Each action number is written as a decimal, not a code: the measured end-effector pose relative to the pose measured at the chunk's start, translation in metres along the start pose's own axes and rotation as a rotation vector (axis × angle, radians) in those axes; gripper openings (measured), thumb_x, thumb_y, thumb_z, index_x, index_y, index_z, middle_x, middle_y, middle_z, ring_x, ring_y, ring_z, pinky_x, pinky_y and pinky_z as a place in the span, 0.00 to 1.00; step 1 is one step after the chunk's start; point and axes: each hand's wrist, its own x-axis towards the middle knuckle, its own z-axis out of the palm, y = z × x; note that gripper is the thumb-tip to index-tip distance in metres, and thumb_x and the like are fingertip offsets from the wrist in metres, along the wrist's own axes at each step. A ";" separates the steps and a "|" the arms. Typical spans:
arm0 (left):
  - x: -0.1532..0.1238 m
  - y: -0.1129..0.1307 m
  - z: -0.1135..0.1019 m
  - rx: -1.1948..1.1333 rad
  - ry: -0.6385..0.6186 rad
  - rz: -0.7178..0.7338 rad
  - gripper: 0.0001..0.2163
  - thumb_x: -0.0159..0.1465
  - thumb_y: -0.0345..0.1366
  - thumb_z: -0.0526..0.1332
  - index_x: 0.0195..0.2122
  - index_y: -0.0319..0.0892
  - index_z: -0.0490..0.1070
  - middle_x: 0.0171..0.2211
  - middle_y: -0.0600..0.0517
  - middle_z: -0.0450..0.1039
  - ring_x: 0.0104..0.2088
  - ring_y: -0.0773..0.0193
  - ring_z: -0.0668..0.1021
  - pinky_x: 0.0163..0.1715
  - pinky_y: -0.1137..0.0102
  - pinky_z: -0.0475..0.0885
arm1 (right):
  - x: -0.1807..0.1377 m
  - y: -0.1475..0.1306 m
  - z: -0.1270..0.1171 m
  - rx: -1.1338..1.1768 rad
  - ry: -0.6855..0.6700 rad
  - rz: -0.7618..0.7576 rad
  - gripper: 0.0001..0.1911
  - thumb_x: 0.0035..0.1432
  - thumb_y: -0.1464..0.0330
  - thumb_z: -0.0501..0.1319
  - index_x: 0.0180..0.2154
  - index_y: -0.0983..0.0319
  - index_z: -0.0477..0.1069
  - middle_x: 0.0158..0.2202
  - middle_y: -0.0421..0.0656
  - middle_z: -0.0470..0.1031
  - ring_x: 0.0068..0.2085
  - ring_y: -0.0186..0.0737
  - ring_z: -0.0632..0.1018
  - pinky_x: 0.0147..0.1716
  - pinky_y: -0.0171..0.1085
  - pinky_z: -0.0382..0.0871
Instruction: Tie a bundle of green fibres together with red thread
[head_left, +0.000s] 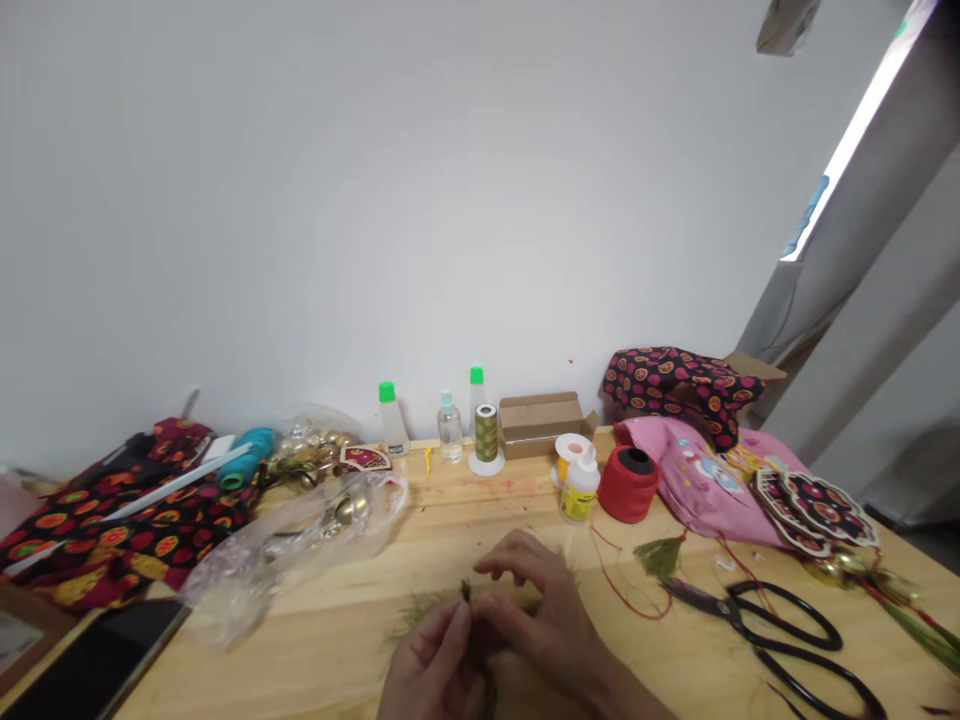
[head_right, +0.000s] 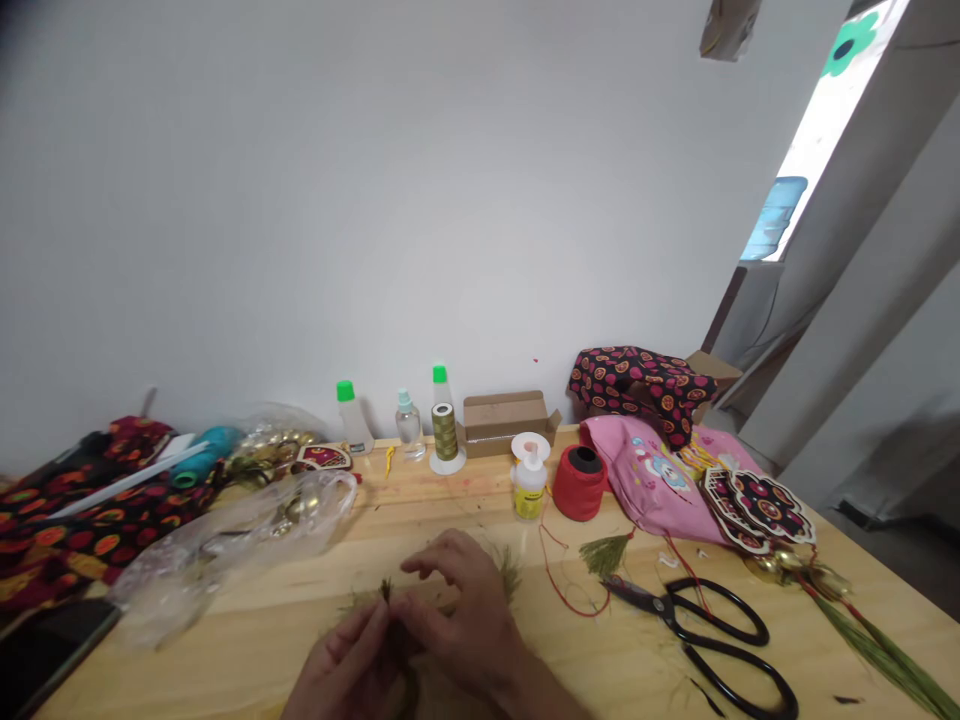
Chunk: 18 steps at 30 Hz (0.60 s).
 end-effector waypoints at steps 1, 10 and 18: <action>-0.001 0.000 0.000 0.035 -0.006 -0.010 0.07 0.42 0.33 0.68 0.23 0.36 0.76 0.21 0.48 0.76 0.24 0.65 0.75 0.27 0.73 0.70 | 0.001 0.001 -0.001 0.062 -0.050 0.045 0.09 0.48 0.66 0.59 0.32 0.63 0.72 0.28 0.41 0.67 0.31 0.35 0.69 0.29 0.33 0.63; -0.001 -0.004 -0.004 0.280 0.006 0.020 0.13 0.41 0.41 0.67 0.16 0.36 0.69 0.11 0.58 0.60 0.11 0.78 0.57 0.11 0.81 0.52 | 0.002 0.010 -0.003 0.514 -0.256 0.318 0.08 0.43 0.64 0.63 0.28 0.61 0.76 0.25 0.38 0.66 0.26 0.30 0.68 0.24 0.30 0.61; -0.003 0.007 0.000 0.826 0.033 0.278 0.17 0.49 0.46 0.59 0.12 0.39 0.63 0.11 0.60 0.48 0.14 0.73 0.51 0.13 0.77 0.45 | 0.007 0.004 -0.004 0.677 -0.206 0.411 0.12 0.40 0.62 0.65 0.19 0.65 0.73 0.19 0.37 0.66 0.23 0.29 0.66 0.24 0.31 0.58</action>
